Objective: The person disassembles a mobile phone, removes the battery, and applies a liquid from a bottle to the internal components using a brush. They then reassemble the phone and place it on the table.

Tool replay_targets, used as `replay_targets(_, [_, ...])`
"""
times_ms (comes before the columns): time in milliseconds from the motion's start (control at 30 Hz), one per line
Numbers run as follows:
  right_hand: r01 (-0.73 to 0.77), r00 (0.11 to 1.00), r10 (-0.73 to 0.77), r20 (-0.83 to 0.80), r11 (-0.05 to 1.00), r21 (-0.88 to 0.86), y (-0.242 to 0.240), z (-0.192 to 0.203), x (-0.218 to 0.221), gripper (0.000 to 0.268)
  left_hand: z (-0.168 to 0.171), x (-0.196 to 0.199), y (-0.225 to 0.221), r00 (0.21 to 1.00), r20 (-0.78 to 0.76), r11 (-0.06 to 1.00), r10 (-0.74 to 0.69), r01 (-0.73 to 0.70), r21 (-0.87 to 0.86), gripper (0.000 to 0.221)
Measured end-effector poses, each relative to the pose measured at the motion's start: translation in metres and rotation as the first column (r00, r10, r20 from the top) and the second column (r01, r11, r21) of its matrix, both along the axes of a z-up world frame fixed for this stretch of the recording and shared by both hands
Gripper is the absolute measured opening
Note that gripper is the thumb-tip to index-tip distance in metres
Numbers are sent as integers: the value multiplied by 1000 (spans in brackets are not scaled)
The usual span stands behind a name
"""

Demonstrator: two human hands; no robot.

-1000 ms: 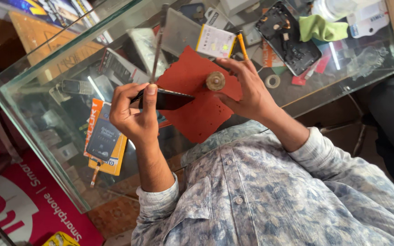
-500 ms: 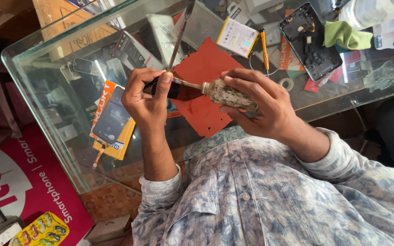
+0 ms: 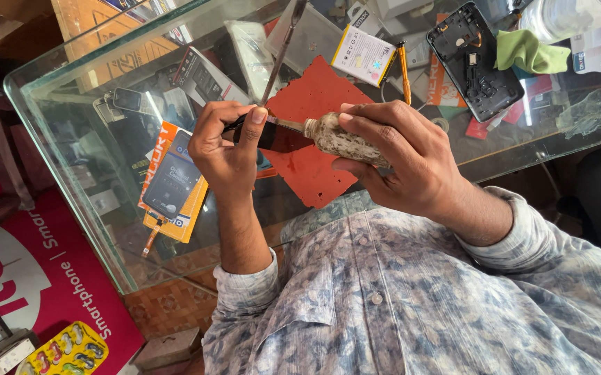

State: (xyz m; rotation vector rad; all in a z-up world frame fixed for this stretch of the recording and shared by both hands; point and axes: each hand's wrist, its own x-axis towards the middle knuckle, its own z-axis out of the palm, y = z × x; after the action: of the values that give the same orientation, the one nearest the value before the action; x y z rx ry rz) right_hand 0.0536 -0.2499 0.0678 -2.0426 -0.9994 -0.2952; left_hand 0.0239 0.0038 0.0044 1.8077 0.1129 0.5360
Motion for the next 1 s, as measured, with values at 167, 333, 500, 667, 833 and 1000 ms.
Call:
replay_targets(167, [-6, 1000, 6, -9, 1000, -2, 0, -1, 0, 56, -2, 1, 1, 1000, 6, 1000, 1, -1, 18, 20])
replay_targets(333, [7, 1000, -7, -30, 1000, -7, -1, -5, -1, 55, -4, 1, 2, 999, -21, 999, 32, -31, 9, 20])
replay_targets(500, [20, 998, -21, -60, 999, -28, -3, -11, -3, 54, -6, 1, 4, 999, -15, 999, 30, -30, -21, 20])
replay_targets(667, [29, 994, -33, -105, 999, -35, -8, -22, -7, 53, -11, 1, 7, 1000, -4, 999, 26, -26, -30, 22])
replay_targets(833, [45, 989, -50, -139, 998, -43, -16, -36, -13, 51, -14, 2, 8, 999, -11, 999, 38, -38, -30, 23])
replay_targets(1000, [77, 977, -88, -193, 995, -68, -25, -49, -21, 48, -13, 3, 7, 999, -13, 998, 40, -41, -50, 24])
